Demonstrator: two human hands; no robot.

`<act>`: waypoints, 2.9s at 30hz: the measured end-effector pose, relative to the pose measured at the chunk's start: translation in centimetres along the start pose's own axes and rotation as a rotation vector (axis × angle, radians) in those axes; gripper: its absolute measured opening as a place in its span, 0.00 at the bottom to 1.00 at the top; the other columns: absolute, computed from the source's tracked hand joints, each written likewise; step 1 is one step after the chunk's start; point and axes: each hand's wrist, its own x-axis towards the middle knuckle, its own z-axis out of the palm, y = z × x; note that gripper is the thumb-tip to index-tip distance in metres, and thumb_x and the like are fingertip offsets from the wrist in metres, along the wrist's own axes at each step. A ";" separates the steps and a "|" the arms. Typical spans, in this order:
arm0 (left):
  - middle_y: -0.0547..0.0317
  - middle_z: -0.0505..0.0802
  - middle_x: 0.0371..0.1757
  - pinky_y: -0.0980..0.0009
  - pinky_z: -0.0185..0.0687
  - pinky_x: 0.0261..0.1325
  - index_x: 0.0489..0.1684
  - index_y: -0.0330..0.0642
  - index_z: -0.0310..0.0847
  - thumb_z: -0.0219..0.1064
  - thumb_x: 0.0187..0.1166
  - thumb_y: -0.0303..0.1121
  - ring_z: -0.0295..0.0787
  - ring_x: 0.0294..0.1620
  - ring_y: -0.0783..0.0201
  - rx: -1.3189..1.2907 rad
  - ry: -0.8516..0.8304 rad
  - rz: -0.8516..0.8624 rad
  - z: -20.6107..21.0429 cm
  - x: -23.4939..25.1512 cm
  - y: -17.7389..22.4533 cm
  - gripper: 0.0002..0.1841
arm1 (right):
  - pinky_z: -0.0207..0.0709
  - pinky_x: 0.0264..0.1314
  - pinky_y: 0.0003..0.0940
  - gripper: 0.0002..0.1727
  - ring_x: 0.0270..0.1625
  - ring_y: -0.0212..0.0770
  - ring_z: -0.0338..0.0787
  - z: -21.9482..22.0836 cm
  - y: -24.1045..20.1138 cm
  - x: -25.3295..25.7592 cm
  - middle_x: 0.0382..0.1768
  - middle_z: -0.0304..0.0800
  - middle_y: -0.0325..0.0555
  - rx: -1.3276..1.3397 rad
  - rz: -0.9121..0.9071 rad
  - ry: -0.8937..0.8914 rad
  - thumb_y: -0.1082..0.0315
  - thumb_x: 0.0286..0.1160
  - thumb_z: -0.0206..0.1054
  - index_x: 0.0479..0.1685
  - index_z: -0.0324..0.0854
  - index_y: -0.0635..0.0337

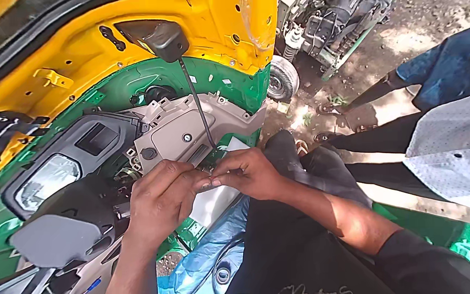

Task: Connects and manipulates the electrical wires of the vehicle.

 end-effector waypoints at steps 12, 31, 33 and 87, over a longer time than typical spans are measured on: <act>0.71 0.84 0.31 0.77 0.76 0.36 0.32 0.49 0.87 0.62 0.87 0.44 0.80 0.33 0.77 -0.358 0.097 -0.382 1.7 0.1 0.7 0.15 | 0.76 0.30 0.22 0.07 0.27 0.25 0.81 0.0 -0.4 0.3 0.28 0.92 0.37 0.048 0.110 0.061 0.66 0.63 0.85 0.31 0.94 0.59; 0.55 0.94 0.55 0.60 0.89 0.62 0.64 0.43 0.83 0.52 0.93 0.36 0.92 0.55 0.61 -1.291 -0.098 -0.894 7.2 3.3 0.7 0.15 | 0.89 0.34 0.32 0.06 0.29 0.38 0.91 -3.6 -1.9 3.7 0.31 0.93 0.54 0.268 0.109 0.119 0.79 0.71 0.75 0.41 0.89 0.76; 0.52 0.94 0.53 0.58 0.91 0.61 0.59 0.40 0.82 0.51 0.93 0.34 0.94 0.53 0.59 -1.338 -0.059 -0.908 7.5 3.3 1.1 0.13 | 0.90 0.33 0.33 0.07 0.29 0.38 0.91 -4.2 -1.9 4.0 0.31 0.93 0.55 0.279 0.103 0.127 0.79 0.71 0.75 0.42 0.88 0.77; 0.52 0.92 0.50 0.60 0.94 0.54 0.72 0.43 0.66 0.69 0.71 0.14 0.94 0.49 0.56 -1.310 -0.036 -0.616 9.0 2.2 2.4 0.30 | 0.86 0.32 0.28 0.06 0.29 0.35 0.87 -3.6 -4.6 5.1 0.34 0.88 0.50 0.834 0.325 0.005 0.75 0.85 0.62 0.47 0.83 0.69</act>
